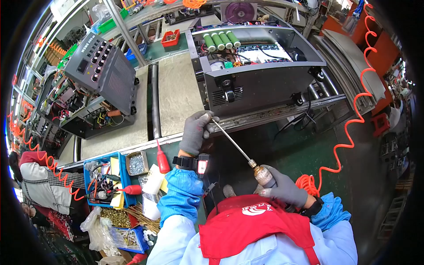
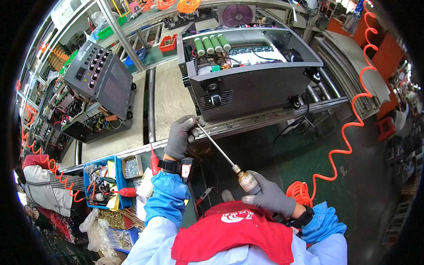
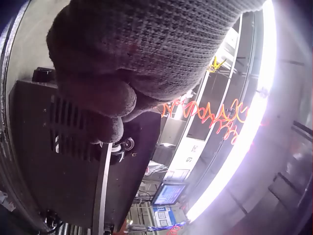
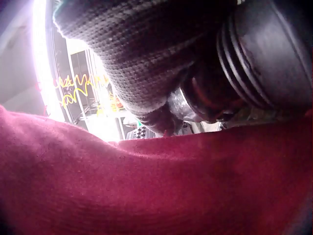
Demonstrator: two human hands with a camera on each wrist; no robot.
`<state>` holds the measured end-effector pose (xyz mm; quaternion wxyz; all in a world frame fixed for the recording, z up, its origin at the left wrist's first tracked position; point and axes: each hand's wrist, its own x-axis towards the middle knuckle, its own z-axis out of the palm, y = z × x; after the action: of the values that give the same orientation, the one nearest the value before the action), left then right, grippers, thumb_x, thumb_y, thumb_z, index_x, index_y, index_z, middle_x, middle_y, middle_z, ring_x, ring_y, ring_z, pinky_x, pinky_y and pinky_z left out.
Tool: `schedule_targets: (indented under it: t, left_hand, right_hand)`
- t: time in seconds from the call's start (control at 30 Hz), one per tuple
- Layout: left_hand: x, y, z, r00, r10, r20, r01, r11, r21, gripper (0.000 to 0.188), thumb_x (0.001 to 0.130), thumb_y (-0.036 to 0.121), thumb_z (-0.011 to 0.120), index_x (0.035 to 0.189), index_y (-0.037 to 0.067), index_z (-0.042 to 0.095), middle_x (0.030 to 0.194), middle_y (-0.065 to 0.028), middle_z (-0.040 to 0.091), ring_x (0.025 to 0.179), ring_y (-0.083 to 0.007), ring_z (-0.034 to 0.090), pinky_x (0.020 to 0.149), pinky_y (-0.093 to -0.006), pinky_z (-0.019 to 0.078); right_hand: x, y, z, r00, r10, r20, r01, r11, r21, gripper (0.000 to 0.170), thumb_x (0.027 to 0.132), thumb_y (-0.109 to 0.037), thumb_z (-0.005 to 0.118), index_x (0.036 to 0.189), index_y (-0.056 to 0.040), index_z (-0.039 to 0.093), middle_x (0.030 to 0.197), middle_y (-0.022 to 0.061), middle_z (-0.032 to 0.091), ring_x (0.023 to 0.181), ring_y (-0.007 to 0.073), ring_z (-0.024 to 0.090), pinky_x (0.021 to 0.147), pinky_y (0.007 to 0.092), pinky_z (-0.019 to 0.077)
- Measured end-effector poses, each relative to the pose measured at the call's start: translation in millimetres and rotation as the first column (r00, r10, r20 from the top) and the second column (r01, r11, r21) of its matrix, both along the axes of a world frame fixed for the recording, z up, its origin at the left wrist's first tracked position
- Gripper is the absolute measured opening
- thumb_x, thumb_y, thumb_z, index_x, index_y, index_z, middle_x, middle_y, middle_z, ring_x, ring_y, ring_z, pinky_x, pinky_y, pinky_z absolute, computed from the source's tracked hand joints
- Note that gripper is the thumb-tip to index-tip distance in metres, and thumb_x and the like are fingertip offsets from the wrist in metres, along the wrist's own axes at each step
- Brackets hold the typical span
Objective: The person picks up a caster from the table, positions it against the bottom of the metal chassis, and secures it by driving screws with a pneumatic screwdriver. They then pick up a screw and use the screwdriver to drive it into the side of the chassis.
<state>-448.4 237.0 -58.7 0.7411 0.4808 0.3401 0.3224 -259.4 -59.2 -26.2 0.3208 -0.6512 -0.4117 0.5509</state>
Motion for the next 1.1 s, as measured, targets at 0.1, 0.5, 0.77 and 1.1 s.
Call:
schedule_targets:
  t: [0.1, 0.5, 0.77, 1.1]
  left_hand:
    - [-1, 5, -4, 0.997, -0.057, 0.054, 0.059, 0.997, -0.047, 0.022, 0.100, 0.018, 0.055, 0.111, 0.000, 0.061, 0.097, -0.0100, 0.070, 0.052, -0.0040, 0.047, 0.043, -0.0158, 0.0357]
    - [33, -11, -16, 0.947, 0.144, 0.287, -0.090, 0.977, -0.195, 0.036, 0.103, 0.035, 0.055, 0.122, 0.005, 0.060, 0.093, -0.0021, 0.060, 0.065, -0.0060, 0.048, 0.051, -0.0179, 0.0375]
    - [35, -63, 5, 0.965, -0.245, -0.097, 0.235, 0.966, -0.109, 0.056, 0.102, 0.058, 0.046, 0.105, 0.006, 0.066, 0.075, 0.0049, 0.046, 0.063, -0.0049, 0.045, 0.052, -0.0198, 0.0353]
    - [21, -93, 15, 0.909, -0.396, -0.130, 0.396, 0.918, -0.026, 0.055, 0.097, 0.062, 0.053, 0.100, 0.008, 0.063, 0.077, 0.0045, 0.050, 0.063, -0.0043, 0.045, 0.050, -0.0195, 0.0340]
  right_hand:
    - [6, 1, -5, 0.998, 0.003, -0.066, 0.000, 0.999, 0.050, 0.090, 0.080, -0.038, 0.081, 0.151, -0.0055, 0.037, 0.118, 0.0152, 0.064, 0.102, 0.0241, 0.066, 0.088, 0.0352, 0.0525]
    - [5, 19, 17, 0.810, -0.164, -0.562, 0.116, 0.986, -0.120, 0.073, 0.083, -0.029, 0.070, 0.145, -0.0068, 0.039, 0.084, 0.0067, 0.059, 0.063, 0.0141, 0.059, 0.056, 0.0277, 0.0505]
    - [-14, 56, 20, 0.876, -0.273, -0.397, 0.285, 0.958, -0.031, 0.075, 0.082, -0.020, 0.070, 0.147, -0.0061, 0.036, 0.088, 0.0040, 0.059, 0.066, 0.0120, 0.061, 0.056, 0.0274, 0.0523]
    - [-29, 69, 15, 0.882, -0.295, -0.369, 0.318, 0.948, 0.003, 0.070, 0.086, -0.019, 0.071, 0.147, -0.0091, 0.040, 0.085, 0.0039, 0.060, 0.064, 0.0108, 0.059, 0.052, 0.0263, 0.0497]
